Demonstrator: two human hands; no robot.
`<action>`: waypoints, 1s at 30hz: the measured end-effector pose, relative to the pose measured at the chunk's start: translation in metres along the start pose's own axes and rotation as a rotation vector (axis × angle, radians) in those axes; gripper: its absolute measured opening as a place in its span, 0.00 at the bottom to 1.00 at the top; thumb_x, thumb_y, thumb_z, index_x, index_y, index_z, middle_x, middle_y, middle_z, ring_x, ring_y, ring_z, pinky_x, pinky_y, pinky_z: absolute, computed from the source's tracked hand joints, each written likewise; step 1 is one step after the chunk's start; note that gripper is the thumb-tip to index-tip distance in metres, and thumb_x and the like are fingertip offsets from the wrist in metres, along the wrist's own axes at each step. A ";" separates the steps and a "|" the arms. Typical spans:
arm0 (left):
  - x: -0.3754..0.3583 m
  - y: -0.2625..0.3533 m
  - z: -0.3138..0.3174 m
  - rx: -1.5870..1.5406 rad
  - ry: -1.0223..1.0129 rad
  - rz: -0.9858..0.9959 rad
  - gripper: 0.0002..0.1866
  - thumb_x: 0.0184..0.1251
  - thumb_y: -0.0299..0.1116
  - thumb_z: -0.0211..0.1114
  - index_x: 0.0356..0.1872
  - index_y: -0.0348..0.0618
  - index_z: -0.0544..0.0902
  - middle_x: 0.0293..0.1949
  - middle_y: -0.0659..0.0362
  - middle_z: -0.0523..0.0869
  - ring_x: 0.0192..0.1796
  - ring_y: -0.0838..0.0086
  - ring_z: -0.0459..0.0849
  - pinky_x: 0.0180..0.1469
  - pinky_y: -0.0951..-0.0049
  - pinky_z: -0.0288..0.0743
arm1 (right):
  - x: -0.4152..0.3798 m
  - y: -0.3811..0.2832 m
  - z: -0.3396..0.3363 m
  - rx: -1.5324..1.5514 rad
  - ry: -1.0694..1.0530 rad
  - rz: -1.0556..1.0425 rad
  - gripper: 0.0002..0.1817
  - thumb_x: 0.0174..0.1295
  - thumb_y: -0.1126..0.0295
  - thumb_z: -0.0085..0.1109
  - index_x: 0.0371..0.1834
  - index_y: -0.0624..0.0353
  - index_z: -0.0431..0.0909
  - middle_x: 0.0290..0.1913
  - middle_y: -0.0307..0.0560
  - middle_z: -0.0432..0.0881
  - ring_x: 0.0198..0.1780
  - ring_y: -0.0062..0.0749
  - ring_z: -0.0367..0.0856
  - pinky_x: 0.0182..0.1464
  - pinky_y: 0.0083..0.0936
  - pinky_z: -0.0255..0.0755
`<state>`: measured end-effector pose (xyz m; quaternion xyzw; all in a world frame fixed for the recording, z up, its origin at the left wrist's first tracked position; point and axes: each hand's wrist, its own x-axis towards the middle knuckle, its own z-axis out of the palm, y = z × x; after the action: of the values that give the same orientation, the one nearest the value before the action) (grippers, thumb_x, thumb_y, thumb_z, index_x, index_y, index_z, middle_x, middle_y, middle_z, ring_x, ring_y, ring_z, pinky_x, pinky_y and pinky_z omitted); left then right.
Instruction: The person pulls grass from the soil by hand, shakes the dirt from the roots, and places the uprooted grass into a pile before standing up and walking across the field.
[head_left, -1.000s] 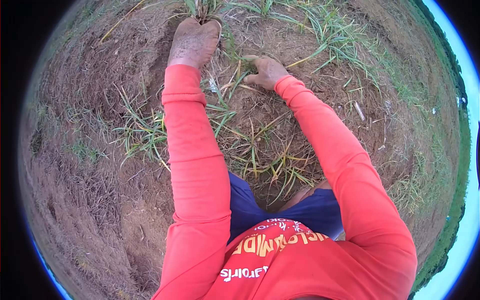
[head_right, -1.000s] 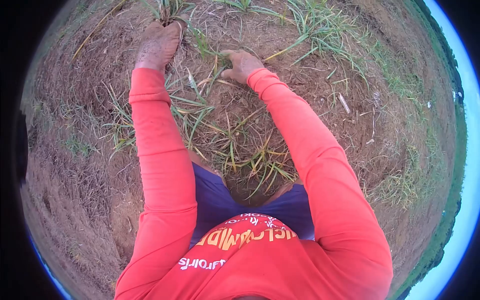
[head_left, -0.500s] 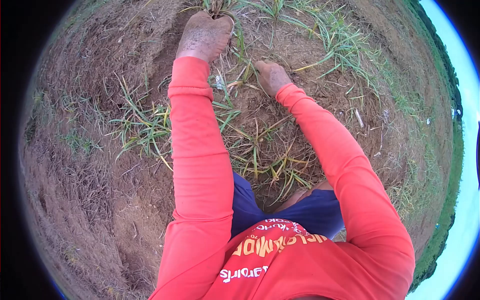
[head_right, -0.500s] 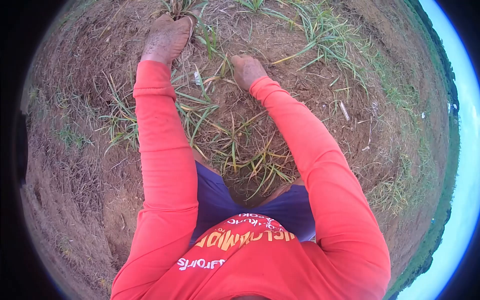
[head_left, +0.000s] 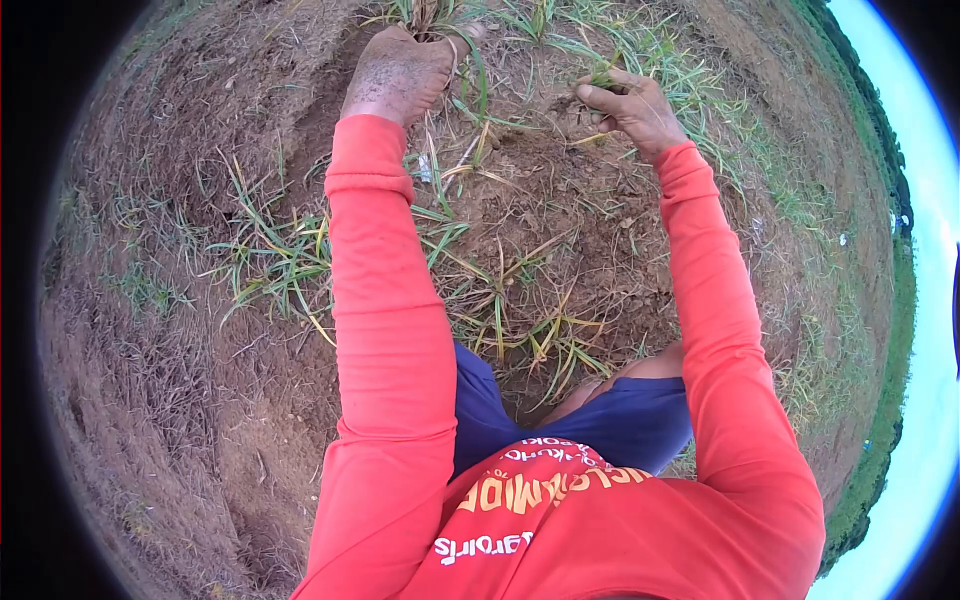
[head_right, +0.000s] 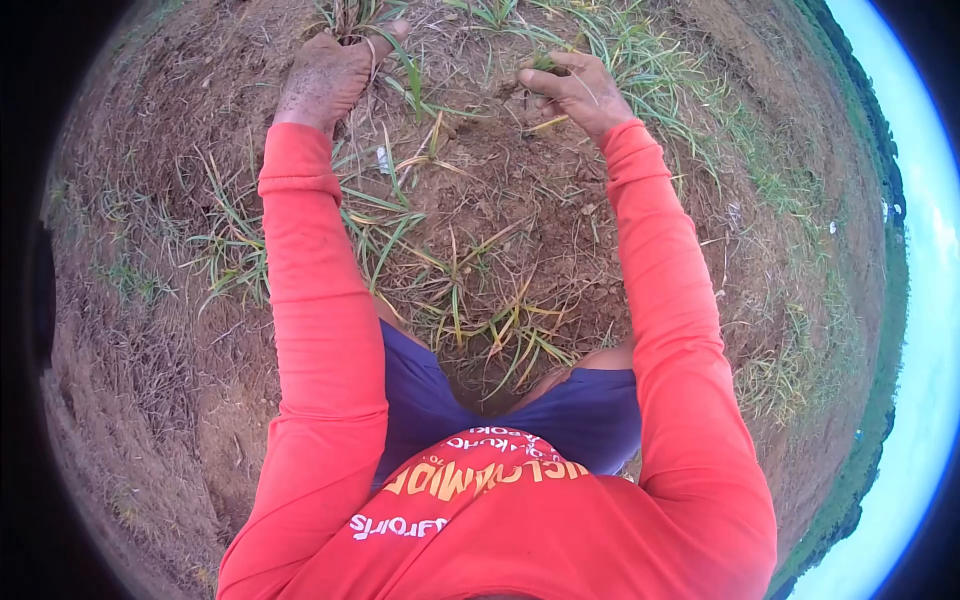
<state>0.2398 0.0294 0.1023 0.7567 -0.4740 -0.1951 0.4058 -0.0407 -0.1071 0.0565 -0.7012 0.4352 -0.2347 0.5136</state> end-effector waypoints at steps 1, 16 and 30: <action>-0.001 0.001 0.002 -0.098 -0.037 -0.047 0.32 0.63 0.55 0.69 0.36 0.23 0.84 0.29 0.41 0.86 0.36 0.52 0.85 0.47 0.58 0.78 | 0.007 0.018 0.000 -0.044 0.023 0.101 0.16 0.66 0.63 0.73 0.50 0.62 0.87 0.33 0.35 0.85 0.29 0.16 0.80 0.30 0.14 0.74; 0.004 -0.007 0.028 0.163 -0.452 -0.010 0.28 0.64 0.48 0.63 0.49 0.27 0.85 0.50 0.32 0.86 0.59 0.42 0.84 0.63 0.55 0.76 | -0.006 -0.008 0.068 -0.087 -0.031 -0.046 0.22 0.64 0.61 0.69 0.58 0.60 0.84 0.43 0.44 0.88 0.42 0.29 0.86 0.47 0.28 0.82; -0.005 -0.028 -0.030 0.093 0.054 0.027 0.32 0.63 0.55 0.67 0.40 0.25 0.84 0.35 0.36 0.87 0.40 0.47 0.87 0.49 0.52 0.78 | -0.008 0.083 0.181 -1.081 -0.091 -0.128 0.18 0.66 0.55 0.62 0.47 0.58 0.88 0.52 0.59 0.87 0.60 0.55 0.83 0.59 0.48 0.80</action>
<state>0.2733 0.0527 0.0970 0.7732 -0.4817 -0.1467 0.3855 0.0647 -0.0146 -0.0852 -0.8998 0.4278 0.0221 0.0830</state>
